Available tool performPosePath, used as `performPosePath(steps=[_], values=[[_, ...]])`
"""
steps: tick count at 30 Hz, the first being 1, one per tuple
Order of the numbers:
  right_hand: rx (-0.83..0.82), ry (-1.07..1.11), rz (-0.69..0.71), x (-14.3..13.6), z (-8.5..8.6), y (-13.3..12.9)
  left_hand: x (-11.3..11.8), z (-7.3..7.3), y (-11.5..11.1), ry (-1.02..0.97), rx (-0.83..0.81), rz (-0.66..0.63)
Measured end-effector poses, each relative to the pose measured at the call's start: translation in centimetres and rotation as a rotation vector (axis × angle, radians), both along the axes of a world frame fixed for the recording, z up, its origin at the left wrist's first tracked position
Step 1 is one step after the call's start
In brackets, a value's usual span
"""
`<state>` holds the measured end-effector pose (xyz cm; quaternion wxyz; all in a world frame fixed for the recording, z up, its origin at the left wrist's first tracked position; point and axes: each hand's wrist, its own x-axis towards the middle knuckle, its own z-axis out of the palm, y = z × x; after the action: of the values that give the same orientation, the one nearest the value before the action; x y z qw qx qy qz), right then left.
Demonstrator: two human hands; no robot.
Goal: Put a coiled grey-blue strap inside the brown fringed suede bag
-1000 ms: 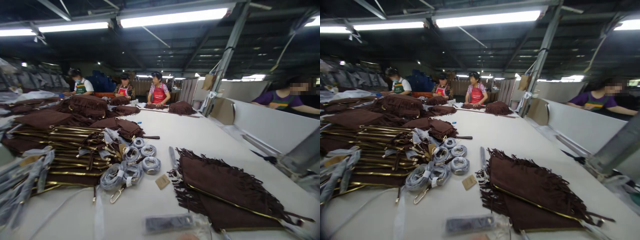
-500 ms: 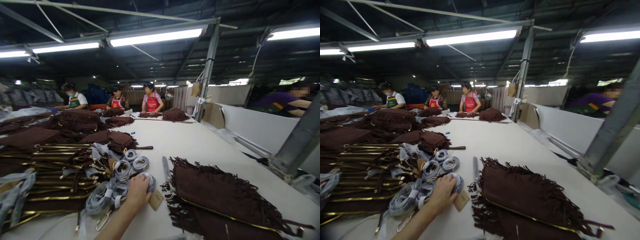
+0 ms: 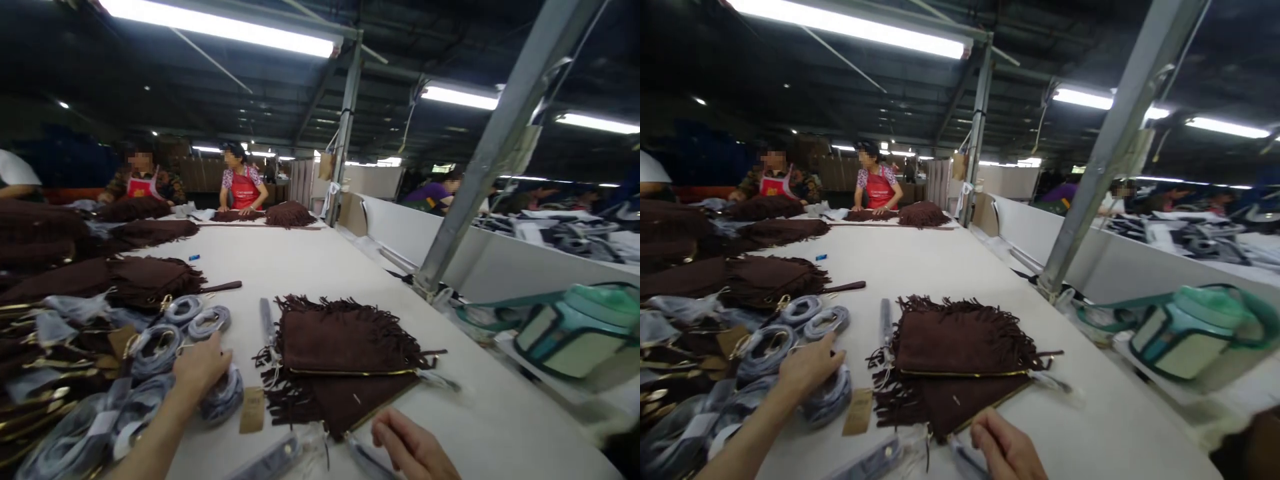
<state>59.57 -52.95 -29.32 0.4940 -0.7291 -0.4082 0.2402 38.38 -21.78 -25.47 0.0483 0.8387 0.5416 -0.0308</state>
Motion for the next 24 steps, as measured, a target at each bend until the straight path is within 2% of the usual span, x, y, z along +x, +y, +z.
performPosePath(steps=[2, 5, 7, 9, 11, 14, 16, 19, 22, 24], values=[[-0.011, 0.106, -0.090, 2.1, 0.4, 0.0, 0.9, 0.1, 0.3, 0.034, -0.024, -0.059], [0.051, 0.544, -0.186, 4.7, 0.9, 0.8, 1.6, 0.9, -0.5, 0.067, 0.009, -0.114], [0.126, 0.796, -0.228, 5.9, 1.2, 1.3, 2.2, 1.8, -2.0, 0.099, 0.148, -0.135], [0.167, 0.911, -0.255, 6.6, 1.4, 1.6, 3.4, 2.6, -4.2, 0.057, 0.323, -0.190], [0.184, 0.926, -0.256, 6.9, 1.2, 1.6, 5.4, 2.8, -6.6, -0.097, 0.366, -0.356], [0.212, 0.875, -0.231, 7.1, 0.7, 1.7, 9.1, 1.5, -9.4, -0.260, 0.209, -0.705], [0.229, 0.830, -0.209, 7.3, 0.7, 1.9, 11.2, 0.4, -10.0, -0.226, 0.144, -0.809], [0.250, 0.651, -0.112, 7.8, 1.9, 2.2, 12.7, -0.1, -9.4, -0.203, 0.099, -0.725], [0.223, 0.252, 0.038, 7.6, 4.2, 2.6, 12.4, 1.4, -7.8, -0.276, 0.073, -0.608], [0.147, -0.076, 0.146, 6.7, 5.4, 3.2, 11.7, 2.6, -6.8, -0.294, 0.042, -0.589]])
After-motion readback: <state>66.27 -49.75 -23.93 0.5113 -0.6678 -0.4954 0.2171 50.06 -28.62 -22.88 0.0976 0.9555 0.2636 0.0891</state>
